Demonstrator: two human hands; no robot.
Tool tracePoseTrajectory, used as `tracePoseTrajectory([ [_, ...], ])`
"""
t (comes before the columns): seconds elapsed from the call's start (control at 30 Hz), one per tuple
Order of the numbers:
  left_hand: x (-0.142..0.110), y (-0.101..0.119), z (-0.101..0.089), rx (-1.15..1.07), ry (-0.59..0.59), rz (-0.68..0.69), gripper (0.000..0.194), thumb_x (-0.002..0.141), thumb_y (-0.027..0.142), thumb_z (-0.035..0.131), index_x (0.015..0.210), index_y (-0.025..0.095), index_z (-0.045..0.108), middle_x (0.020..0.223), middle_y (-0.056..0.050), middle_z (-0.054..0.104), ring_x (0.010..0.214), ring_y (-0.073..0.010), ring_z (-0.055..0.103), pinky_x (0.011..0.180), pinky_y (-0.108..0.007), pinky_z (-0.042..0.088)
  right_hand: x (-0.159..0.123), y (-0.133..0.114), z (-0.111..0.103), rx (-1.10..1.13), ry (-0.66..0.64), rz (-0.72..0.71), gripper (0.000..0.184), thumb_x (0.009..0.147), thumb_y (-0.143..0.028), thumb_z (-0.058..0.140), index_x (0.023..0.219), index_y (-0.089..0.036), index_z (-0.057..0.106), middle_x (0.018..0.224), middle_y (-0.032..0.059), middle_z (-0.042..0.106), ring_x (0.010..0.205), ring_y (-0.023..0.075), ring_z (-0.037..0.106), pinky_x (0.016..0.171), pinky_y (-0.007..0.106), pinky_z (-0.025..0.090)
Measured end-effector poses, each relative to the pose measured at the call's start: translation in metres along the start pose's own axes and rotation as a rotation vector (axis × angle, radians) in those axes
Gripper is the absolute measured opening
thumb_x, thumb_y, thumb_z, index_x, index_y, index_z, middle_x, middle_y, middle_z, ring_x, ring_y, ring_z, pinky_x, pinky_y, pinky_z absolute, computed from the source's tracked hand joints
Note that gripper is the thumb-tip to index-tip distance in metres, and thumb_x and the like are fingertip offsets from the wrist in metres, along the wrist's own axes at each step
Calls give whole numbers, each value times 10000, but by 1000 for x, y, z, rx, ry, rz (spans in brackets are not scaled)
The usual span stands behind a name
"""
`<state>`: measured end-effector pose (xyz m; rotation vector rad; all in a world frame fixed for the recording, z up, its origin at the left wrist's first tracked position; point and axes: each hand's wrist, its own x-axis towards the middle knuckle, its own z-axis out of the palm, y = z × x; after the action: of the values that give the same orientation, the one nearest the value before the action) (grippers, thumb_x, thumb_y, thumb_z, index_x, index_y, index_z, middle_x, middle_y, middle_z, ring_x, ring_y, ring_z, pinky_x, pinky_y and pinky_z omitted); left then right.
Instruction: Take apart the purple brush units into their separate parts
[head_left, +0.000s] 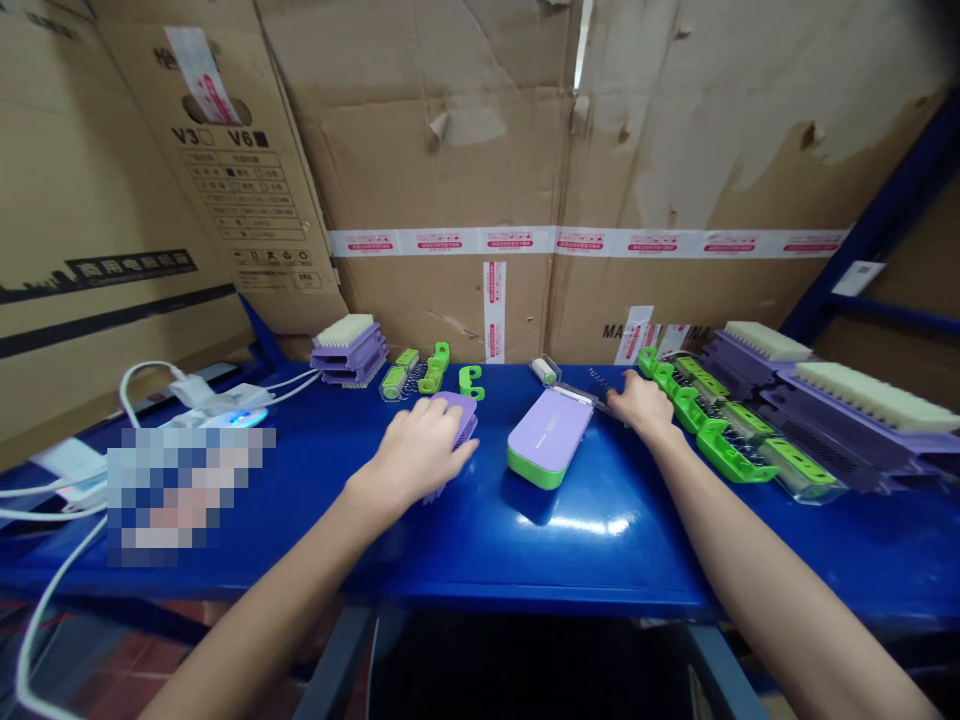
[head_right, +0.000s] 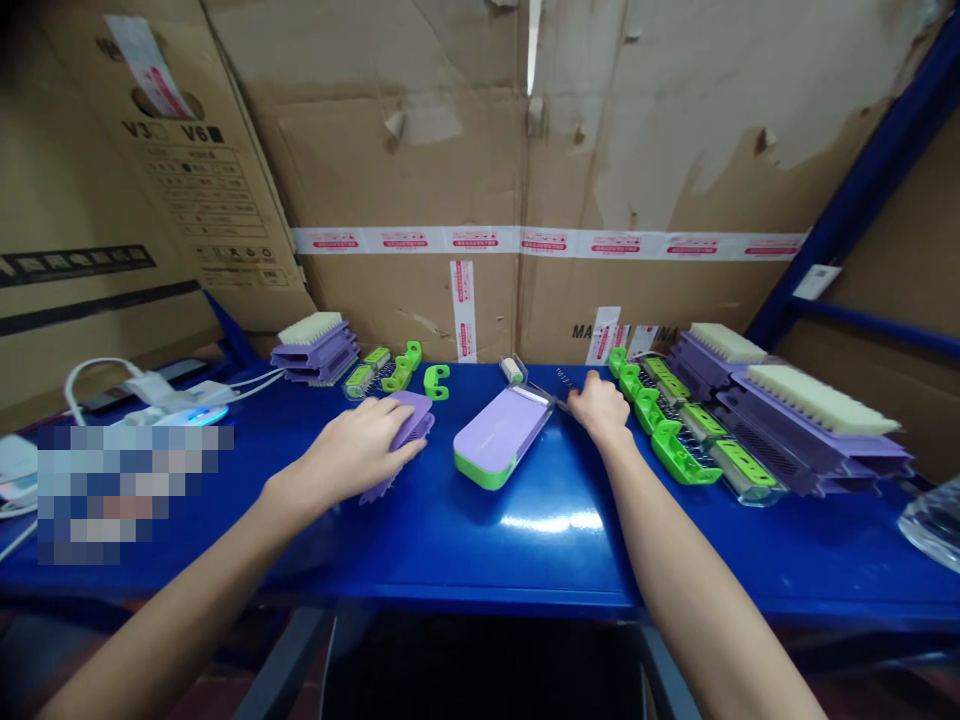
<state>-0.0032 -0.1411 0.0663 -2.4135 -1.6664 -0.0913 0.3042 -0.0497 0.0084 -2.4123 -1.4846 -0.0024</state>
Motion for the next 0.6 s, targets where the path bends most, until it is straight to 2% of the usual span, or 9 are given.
tracePoseTrajectory([
  [0.1, -23, -34, 15, -11, 15, -117, 437, 903, 354, 434, 1299, 196, 528, 1367, -108, 515, 1239, -285, 472, 907, -392, 479, 0, 0, 0, 3, 2, -2, 497, 852, -345, 443, 1309, -156, 499, 1139, 194, 633, 1054, 343, 620, 828, 447, 502],
  [0.2, -42, -70, 21, 37, -28, -253, 481, 882, 436, 398, 1277, 211, 556, 1346, -106, 533, 1198, -320, 504, 874, -425, 488, 0, 0, 0, 4, 0, 0, 495, 850, -350, 450, 1303, -160, 506, 1141, 193, 632, 1056, 340, 619, 833, 447, 499],
  [0.3, -51, -105, 21, 122, -73, -339, 554, 874, 466, 360, 1282, 141, 549, 1285, -158, 561, 1132, -338, 546, 893, -434, 463, 1, 0, 1, 2, -1, 4, 496, 853, -355, 449, 1305, -158, 506, 1139, 195, 632, 1060, 338, 617, 838, 447, 496],
  [0.43, -47, -144, 24, 143, -112, -386, 588, 877, 438, 344, 1320, 87, 505, 1272, -174, 571, 1137, -328, 551, 943, -415, 423, 1, 0, 2, 1, 2, -1, 500, 856, -355, 444, 1311, -156, 503, 1139, 195, 632, 1062, 338, 616, 841, 445, 494],
  [0.6, -27, -178, 32, 99, -142, -406, 620, 861, 422, 378, 1360, 65, 470, 1365, -172, 518, 1227, -312, 498, 1002, -382, 377, 0, 0, 0, 9, -1, 2, 502, 859, -369, 450, 1315, -166, 501, 1132, 189, 636, 1067, 327, 615, 848, 437, 491],
])
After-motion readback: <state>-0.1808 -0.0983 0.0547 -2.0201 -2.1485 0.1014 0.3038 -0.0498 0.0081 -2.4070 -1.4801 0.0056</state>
